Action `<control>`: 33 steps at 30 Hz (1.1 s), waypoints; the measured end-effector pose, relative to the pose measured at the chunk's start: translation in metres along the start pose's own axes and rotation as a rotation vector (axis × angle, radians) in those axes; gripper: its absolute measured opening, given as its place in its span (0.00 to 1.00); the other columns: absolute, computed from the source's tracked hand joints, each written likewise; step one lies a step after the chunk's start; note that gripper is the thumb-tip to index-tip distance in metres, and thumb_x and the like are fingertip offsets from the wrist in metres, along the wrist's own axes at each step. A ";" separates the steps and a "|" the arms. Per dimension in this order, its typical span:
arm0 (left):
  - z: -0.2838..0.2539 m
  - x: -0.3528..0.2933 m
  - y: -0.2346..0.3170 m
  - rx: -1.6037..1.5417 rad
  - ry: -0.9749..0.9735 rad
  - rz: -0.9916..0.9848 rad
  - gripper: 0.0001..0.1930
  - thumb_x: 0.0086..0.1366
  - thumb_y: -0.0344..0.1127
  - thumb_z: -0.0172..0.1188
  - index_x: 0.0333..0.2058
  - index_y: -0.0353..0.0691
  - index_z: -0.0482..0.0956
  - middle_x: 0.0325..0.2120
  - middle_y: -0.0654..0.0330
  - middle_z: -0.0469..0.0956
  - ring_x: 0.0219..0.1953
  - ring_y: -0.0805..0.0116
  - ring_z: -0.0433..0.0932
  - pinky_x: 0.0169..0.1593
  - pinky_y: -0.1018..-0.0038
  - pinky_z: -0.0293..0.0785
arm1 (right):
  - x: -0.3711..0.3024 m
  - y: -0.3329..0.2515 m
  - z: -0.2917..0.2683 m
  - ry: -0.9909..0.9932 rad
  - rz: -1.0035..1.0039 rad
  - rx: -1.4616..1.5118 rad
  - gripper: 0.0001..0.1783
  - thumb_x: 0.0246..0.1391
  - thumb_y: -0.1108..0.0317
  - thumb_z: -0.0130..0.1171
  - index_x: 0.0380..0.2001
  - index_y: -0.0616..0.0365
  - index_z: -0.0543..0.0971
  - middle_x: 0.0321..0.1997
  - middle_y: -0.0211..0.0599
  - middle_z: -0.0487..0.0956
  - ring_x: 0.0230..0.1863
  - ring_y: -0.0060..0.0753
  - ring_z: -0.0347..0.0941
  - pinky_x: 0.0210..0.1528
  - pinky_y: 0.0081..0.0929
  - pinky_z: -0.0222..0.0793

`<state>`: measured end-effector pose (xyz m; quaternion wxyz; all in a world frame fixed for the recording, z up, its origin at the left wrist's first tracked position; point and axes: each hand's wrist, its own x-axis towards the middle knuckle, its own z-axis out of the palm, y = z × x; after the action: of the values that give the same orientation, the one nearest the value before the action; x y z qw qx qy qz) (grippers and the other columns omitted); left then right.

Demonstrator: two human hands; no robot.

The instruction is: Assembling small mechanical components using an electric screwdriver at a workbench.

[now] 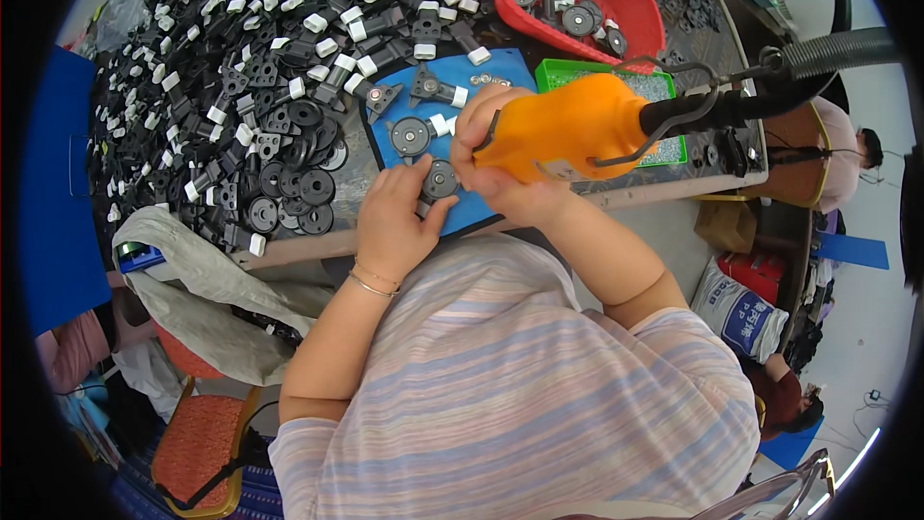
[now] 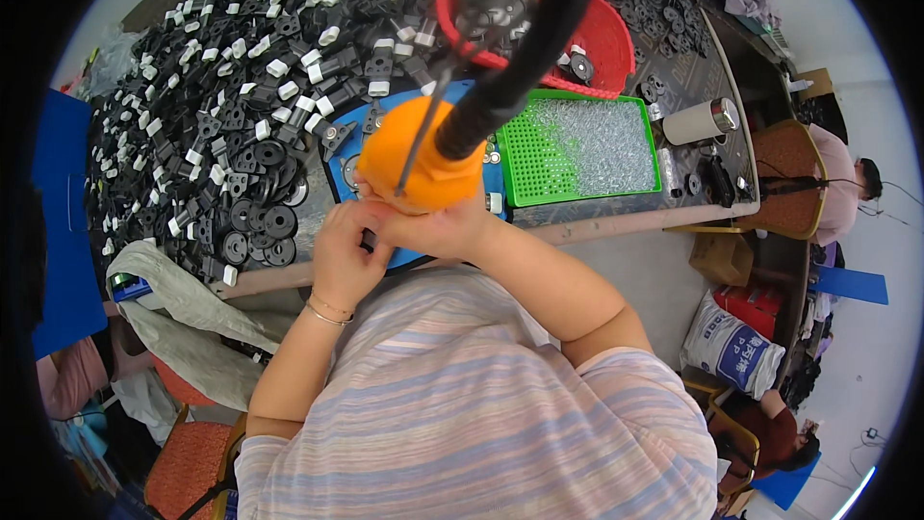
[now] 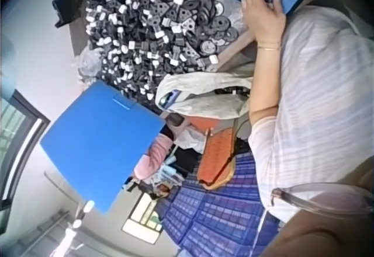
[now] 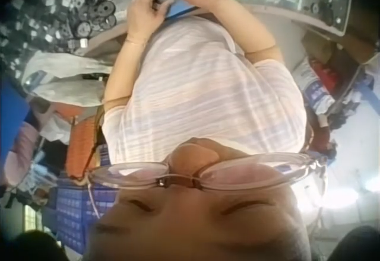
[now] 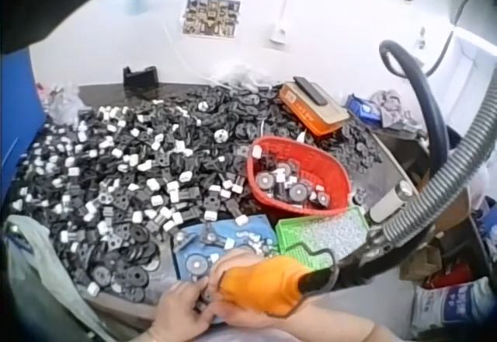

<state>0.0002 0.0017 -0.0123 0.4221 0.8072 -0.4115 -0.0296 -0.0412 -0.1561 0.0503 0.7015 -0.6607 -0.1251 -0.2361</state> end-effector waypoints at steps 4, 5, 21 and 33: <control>-0.002 0.002 0.010 0.050 -0.057 -0.045 0.24 0.48 0.38 0.66 0.44 0.33 0.73 0.27 0.54 0.72 0.31 0.54 0.70 0.35 0.65 0.68 | 0.008 -0.007 -0.002 -0.008 0.046 0.155 0.24 0.47 0.56 0.65 0.37 0.63 0.68 0.35 0.40 0.68 0.24 0.25 0.70 0.26 0.19 0.67; -0.001 0.002 0.010 0.059 -0.052 -0.045 0.24 0.49 0.39 0.66 0.43 0.33 0.73 0.27 0.54 0.72 0.31 0.54 0.70 0.35 0.65 0.68 | 0.011 -0.011 -0.003 0.011 0.081 0.239 0.26 0.47 0.55 0.66 0.38 0.64 0.68 0.35 0.41 0.69 0.24 0.26 0.70 0.25 0.19 0.67; 0.006 -0.003 0.001 0.092 -0.011 0.000 0.24 0.48 0.34 0.66 0.45 0.32 0.72 0.28 0.52 0.72 0.31 0.53 0.70 0.35 0.64 0.67 | -0.043 -0.035 -0.126 0.588 -0.137 -0.128 0.14 0.51 0.72 0.55 0.41 0.61 0.68 0.36 0.43 0.72 0.25 0.30 0.69 0.29 0.28 0.67; 0.007 -0.004 -0.001 0.082 0.042 0.071 0.23 0.49 0.27 0.64 0.46 0.31 0.73 0.27 0.54 0.71 0.29 0.57 0.69 0.34 0.68 0.67 | -0.041 -0.025 -0.124 0.597 -0.159 -0.169 0.13 0.51 0.73 0.55 0.40 0.62 0.68 0.33 0.41 0.72 0.23 0.28 0.69 0.26 0.24 0.67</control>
<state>-0.0042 -0.0002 -0.0189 0.3980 0.8092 -0.4318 0.0191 -0.1056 -0.2723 0.0406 0.6291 -0.6065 0.0550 -0.4831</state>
